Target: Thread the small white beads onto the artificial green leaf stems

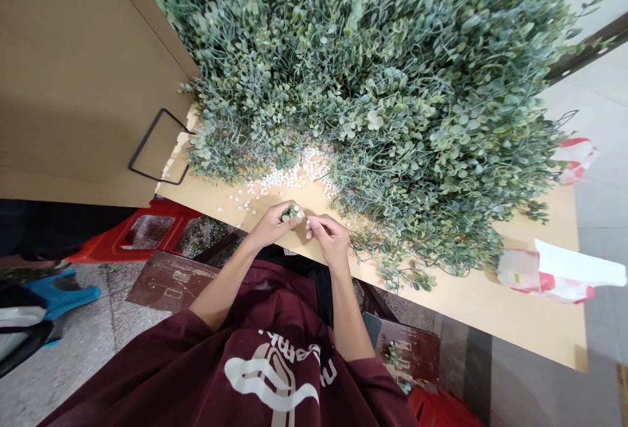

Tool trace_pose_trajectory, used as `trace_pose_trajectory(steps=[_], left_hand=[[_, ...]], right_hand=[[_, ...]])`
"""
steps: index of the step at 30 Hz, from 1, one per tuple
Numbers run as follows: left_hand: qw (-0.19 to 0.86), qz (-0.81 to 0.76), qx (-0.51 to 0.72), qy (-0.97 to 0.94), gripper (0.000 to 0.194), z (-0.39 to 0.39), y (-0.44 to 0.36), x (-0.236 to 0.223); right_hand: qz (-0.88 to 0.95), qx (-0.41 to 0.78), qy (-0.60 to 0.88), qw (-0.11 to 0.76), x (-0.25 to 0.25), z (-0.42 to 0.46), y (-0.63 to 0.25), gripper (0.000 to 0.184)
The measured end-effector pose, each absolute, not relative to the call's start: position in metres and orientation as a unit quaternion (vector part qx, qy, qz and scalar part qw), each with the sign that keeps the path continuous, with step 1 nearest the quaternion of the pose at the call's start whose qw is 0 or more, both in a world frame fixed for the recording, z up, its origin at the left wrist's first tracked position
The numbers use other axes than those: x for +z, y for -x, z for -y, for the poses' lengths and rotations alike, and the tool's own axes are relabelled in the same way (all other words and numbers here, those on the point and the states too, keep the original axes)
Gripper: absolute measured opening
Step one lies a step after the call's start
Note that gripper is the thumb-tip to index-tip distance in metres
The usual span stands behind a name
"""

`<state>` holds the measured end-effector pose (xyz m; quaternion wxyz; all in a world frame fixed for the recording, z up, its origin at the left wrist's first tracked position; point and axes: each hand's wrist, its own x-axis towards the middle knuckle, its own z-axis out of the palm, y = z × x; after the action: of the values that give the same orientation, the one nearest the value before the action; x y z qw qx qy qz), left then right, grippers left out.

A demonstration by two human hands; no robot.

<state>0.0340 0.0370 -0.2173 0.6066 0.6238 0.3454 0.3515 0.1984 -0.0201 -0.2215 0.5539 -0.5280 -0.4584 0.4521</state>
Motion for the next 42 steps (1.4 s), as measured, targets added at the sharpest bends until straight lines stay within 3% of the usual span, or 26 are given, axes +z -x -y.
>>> trace_pose_trajectory(steps=[19,42], left_hand=[[0.601,-0.332,0.331,-0.647,0.029,-0.0366,-0.0332,-0.2147],[0.568,-0.342,0.331,-0.671,0.026,-0.0346,-0.033,-0.2127]], right_hand=[[0.444,0.492,0.509,0.549,-0.2257,0.0214,-0.1985,0.01],[0.41,0.549,0.501,0.529,-0.2218,0.0167,-0.1974,0.021]])
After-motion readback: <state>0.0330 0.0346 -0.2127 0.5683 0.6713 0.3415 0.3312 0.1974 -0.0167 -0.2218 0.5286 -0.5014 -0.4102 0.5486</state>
